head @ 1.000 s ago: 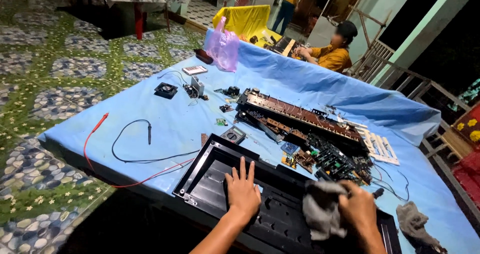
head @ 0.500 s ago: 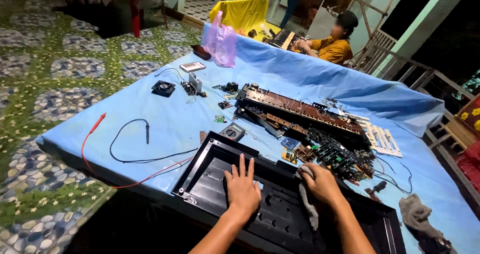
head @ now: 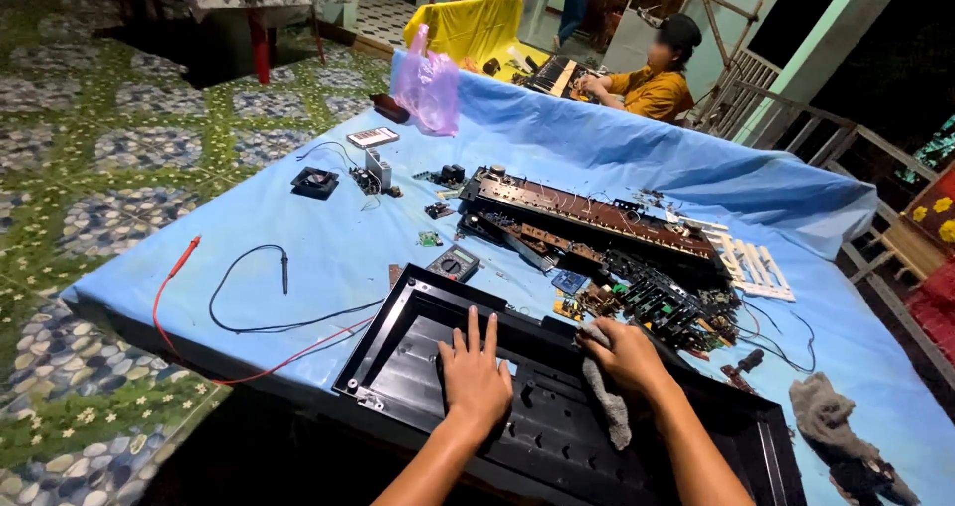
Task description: Cleaning the interior of an electronic keyboard casing with a cloth
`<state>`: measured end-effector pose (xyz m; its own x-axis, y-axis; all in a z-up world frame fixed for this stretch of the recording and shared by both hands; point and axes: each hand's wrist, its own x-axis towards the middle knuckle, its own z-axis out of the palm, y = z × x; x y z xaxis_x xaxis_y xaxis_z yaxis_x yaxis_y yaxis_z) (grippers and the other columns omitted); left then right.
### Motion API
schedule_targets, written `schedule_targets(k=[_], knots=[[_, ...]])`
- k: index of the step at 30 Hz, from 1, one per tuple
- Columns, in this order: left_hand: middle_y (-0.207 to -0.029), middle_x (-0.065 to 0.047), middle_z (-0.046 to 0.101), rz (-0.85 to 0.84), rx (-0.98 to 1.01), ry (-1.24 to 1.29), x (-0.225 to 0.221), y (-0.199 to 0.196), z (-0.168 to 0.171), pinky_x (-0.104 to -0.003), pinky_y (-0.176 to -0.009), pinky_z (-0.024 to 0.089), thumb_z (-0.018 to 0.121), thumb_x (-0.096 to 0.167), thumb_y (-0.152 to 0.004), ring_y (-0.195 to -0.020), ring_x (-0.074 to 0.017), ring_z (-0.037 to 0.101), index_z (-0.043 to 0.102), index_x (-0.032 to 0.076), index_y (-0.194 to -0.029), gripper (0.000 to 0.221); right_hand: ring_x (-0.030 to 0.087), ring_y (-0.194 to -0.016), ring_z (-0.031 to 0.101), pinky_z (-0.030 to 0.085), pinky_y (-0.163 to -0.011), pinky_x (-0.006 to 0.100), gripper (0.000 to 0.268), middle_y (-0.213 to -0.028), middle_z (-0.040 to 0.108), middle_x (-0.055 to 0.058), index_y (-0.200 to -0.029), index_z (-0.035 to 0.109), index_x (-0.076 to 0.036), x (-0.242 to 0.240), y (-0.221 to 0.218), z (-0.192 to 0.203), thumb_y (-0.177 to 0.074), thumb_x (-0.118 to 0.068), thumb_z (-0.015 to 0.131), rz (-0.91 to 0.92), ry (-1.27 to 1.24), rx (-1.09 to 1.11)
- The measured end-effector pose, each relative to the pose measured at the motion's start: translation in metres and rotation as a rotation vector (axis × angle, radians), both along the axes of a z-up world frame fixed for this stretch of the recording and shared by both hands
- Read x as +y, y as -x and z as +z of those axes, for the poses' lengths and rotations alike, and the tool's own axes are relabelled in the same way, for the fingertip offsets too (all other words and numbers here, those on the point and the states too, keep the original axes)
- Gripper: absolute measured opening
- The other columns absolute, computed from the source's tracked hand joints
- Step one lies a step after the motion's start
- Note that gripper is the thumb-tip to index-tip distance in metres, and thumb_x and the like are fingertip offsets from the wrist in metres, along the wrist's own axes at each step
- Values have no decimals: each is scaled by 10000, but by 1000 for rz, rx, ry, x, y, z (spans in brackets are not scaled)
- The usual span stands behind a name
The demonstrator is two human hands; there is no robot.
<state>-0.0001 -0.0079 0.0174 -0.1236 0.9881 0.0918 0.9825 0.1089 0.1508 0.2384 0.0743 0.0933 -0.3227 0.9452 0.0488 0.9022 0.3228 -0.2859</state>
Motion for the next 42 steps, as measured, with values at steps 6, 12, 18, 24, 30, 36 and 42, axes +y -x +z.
schedule_targets(k=[6,12,18,24,30,36,42], knots=[[-1730,-160,-19,2,7,8,-1,1,2,-584,-1128,251,395,496,-1018,-1474,-411,306,16,219,-1671,804,275,-879,741,501,-733,383,294,-1025,801,50,-1133,720,-244,23,-41,-27,-926,-445,664,-46,-31,-32],[-1731,-149,-31,-3,-10,24,-3,2,3,-576,-1143,246,392,499,-1032,-1485,-414,288,0,222,-1672,800,184,-699,600,439,-677,330,317,-750,690,33,-860,629,-195,18,-94,-33,-920,-505,656,-36,-37,14],[-1731,-136,11,31,-7,-69,6,-1,-10,-568,-1128,256,463,497,-980,-1460,-401,338,70,244,-1665,830,137,-837,672,486,-813,287,271,-873,747,-18,-1014,769,-239,-3,-170,-31,-900,-470,683,-231,-33,7],[-1733,-145,-49,-8,-1,35,-7,3,11,-564,-1151,248,372,502,-1038,-1498,-419,279,-25,222,-1672,799,271,-944,754,511,-809,368,342,-993,834,90,-1130,785,-251,-37,-227,-21,-910,-493,686,-510,-41,-34],[-1735,-131,-38,4,-54,5,-2,0,3,-609,-1134,250,426,487,-1013,-1493,-411,284,11,245,-1671,814,352,-1361,577,465,-1038,501,641,-1461,654,126,-1363,724,-114,-48,-219,-13,-853,-502,745,-656,-39,104],[-1737,-81,-144,-2,-103,117,-15,5,23,-648,-1141,248,355,492,-1067,-1548,-377,170,-67,175,-1672,802,365,-1340,583,453,-1044,522,621,-1436,671,138,-1326,748,-76,-54,-217,-13,-877,-504,722,-664,-81,121],[-1740,-77,-118,5,-111,98,-12,5,22,-653,-1137,248,392,486,-1043,-1546,-366,173,-46,186,-1673,824,369,-1186,664,475,-894,462,585,-1308,737,169,-1312,773,-80,-58,-232,-32,-921,-514,735,-778,-260,233]])
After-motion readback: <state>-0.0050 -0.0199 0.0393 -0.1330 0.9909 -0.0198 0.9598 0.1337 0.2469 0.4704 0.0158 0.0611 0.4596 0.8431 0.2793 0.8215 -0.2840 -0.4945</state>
